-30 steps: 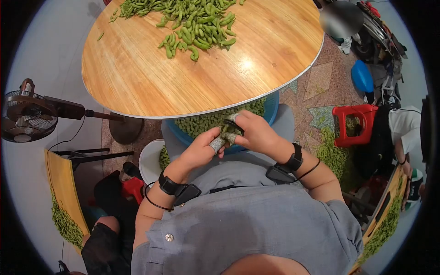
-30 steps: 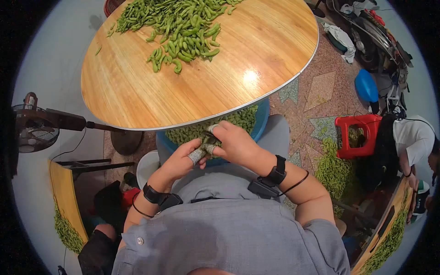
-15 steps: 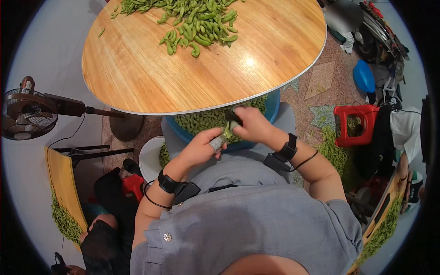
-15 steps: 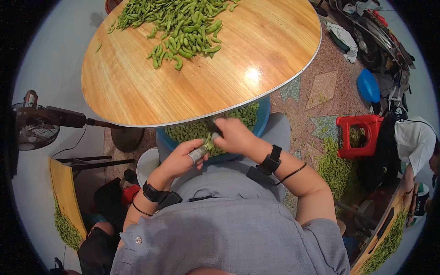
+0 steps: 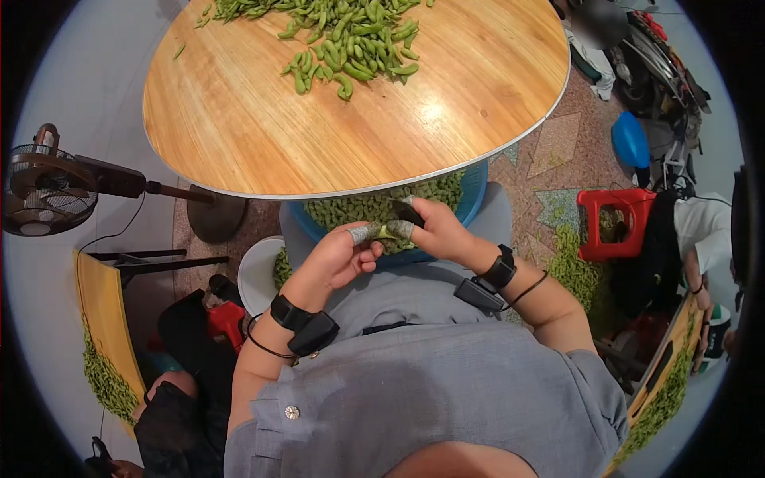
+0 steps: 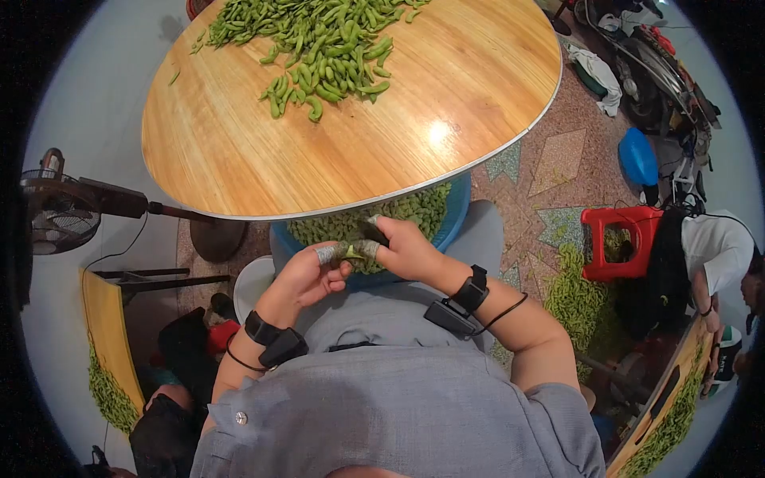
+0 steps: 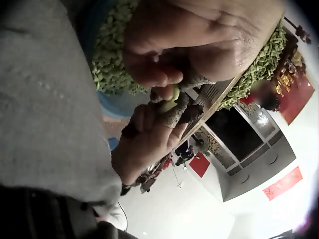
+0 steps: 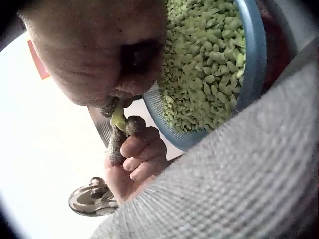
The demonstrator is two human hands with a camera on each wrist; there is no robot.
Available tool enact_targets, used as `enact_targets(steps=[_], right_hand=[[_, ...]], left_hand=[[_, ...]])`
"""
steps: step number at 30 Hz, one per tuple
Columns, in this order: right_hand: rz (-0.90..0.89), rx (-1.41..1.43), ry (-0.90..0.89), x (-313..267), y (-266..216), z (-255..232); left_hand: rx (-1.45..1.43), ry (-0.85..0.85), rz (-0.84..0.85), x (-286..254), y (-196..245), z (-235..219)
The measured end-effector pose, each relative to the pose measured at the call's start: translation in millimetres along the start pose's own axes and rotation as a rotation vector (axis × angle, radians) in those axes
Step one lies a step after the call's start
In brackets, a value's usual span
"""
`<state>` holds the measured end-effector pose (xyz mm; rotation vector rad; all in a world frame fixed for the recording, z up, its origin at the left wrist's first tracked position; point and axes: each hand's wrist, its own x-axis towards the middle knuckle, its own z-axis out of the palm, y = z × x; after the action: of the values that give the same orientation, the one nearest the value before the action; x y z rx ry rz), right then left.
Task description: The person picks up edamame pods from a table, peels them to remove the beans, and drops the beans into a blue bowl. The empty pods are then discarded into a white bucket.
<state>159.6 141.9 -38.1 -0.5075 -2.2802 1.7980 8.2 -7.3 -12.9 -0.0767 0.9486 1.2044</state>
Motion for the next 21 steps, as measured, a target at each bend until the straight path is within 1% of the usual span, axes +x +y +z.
enact_targets(steps=[1, 2, 4, 6, 7, 8, 10, 11, 12, 13, 14, 15, 16, 17, 18, 19, 20, 21], right_hand=[[-0.149, -0.129, 0.02, -1.6, 1.8, 0.5], [-0.149, -0.131, 0.022, -3.2, 1.5, -0.5], [-0.179, -0.231, -0.009, -2.8, -3.4, -4.8], [-0.202, -0.256, -0.004, -3.9, -13.5, -6.0], [-0.216, -0.273, 0.001, -5.4, -16.5, -5.4], [-0.22, -0.277, 0.003, -6.2, -15.9, -3.3], [-0.074, -0.089, 0.062, -5.8, -11.3, 1.8], [-0.077, -0.09, 0.063, -4.9, -9.3, 1.9], [-0.096, -0.215, 0.063, -4.3, -7.3, 1.6], [-0.113, -0.339, 0.063, -4.1, -8.1, 1.5], [-0.118, -0.34, 0.064, -4.8, -12.8, -0.1], [-0.225, -0.427, 0.145, -6.2, -24.4, -2.5], [-0.334, -0.515, 0.228, -6.6, -31.2, -3.9], [-0.34, -0.519, 0.231, -5.5, -29.9, -2.9], [-0.365, -0.451, 0.171, -4.3, -27.1, -0.2], [-0.388, -0.382, 0.114, -3.8, -26.6, 2.4], [-0.392, -0.387, 0.119, -4.2, -27.9, 3.8], [-0.19, -0.148, 0.07, -4.5, -31.4, 4.5]], left_hand=[[-0.001, -0.001, -0.002, -1.3, -0.3, 2.4], [0.045, 0.013, -0.007, -3.3, 0.6, 6.7], [0.094, 0.022, 0.002, -2.6, 1.0, 8.8], [0.532, -0.021, 0.196, -0.1, -8.8, 2.1], [0.682, -0.053, 0.253, -2.1, -9.0, -1.9], [0.684, -0.056, 0.258, -3.8, -9.5, -4.2], [1.137, 0.041, 0.368, -13.5, -4.2, 2.7], [1.097, 0.067, 0.334, -14.4, -4.0, 2.7], [1.1, 0.068, 0.336, -11.1, -7.2, -2.1], [1.1, 0.085, 0.446, -5.0, -12.5, -9.6], [1.1, 0.102, 0.559, -0.6, -15.9, -15.6], [1.104, 0.102, 0.565, -1.2, -14.9, -15.2], [1.144, 0.142, 0.59, -1.3, -13.3, -14.4], [1.182, 0.182, 0.614, -1.3, -12.3, -13.2], [1.186, 0.179, 0.62, -2.0, -12.8, -11.1], [1.068, 0.109, 0.634, -3.5, -14.0, -7.8], [0.949, 0.039, 0.646, -4.6, -13.4, -3.8], [0.952, 0.035, 0.651, -7.9, -10.4, 2.8]])
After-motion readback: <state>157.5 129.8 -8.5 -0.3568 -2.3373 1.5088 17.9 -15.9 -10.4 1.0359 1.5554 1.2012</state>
